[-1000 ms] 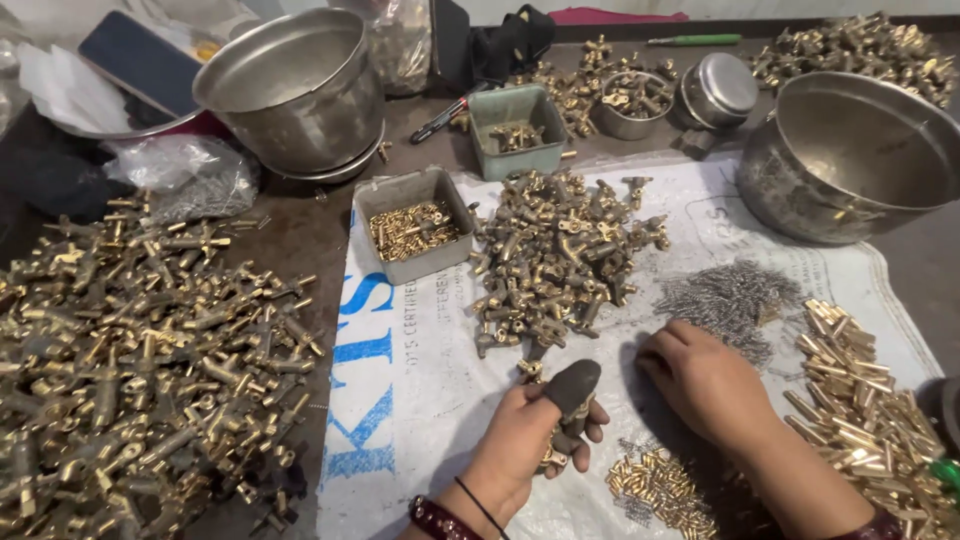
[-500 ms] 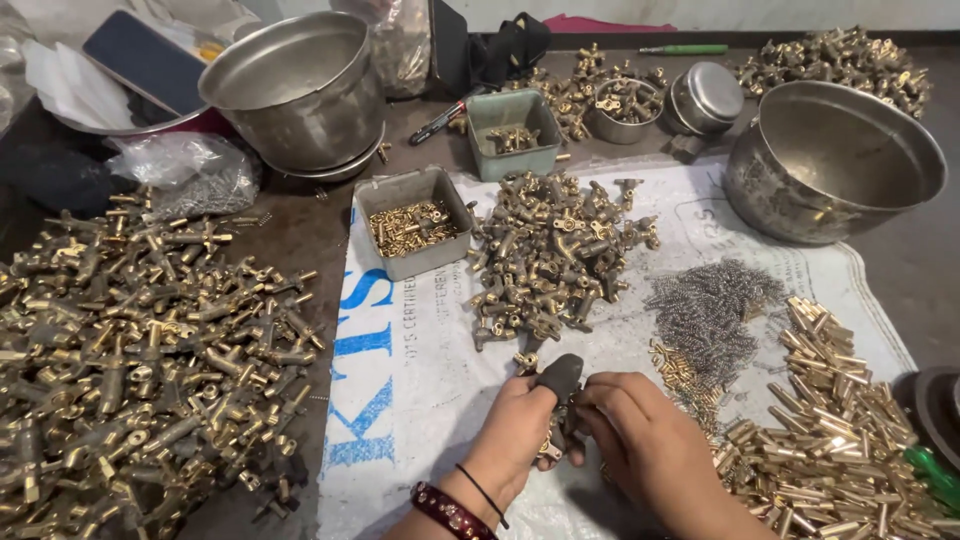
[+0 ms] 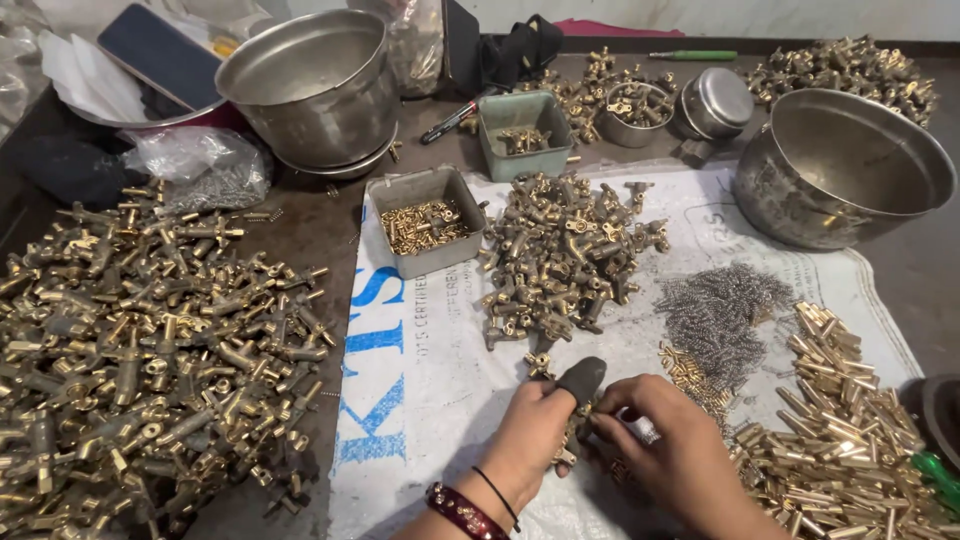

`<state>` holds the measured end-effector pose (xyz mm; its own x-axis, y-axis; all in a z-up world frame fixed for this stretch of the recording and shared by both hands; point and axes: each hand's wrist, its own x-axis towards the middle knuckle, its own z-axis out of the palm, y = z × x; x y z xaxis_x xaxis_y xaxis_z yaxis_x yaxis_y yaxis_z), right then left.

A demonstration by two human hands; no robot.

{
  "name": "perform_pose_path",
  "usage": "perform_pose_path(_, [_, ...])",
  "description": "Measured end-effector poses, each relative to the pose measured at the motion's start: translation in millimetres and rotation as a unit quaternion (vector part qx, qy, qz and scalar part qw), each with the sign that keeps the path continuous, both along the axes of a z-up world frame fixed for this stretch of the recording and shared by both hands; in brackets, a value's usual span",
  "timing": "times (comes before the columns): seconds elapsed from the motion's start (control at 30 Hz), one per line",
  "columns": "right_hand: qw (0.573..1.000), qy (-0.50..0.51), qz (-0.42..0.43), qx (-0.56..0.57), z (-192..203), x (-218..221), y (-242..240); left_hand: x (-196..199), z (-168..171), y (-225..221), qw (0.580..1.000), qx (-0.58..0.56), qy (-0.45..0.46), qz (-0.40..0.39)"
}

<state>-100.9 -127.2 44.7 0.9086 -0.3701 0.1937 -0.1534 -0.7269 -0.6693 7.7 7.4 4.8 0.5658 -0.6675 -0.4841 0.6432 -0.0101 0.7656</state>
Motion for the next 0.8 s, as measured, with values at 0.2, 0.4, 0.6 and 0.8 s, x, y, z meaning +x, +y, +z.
perform_pose_path(0.2, [0.945, 0.056, 0.006, 0.323, 31, 4, -24, -4, 16, 5, 0.992, -0.066, -0.006, -0.11])
perform_pose_path(0.4, [0.873, 0.079, 0.078, 0.475, 17, -2, -34, -9, 24, 7, 0.963, -0.194, 0.048, -0.183])
perform_pose_path(0.6, [0.833, 0.06, 0.118, 0.537, 5, -4, -41, -10, 22, 13, 0.922, -0.3, 0.064, -0.236])
perform_pose_path(0.8, [0.917, 0.029, 0.078, 0.389, 6, -9, -35, -5, -5, 4, 0.966, -0.171, -0.017, -0.192])
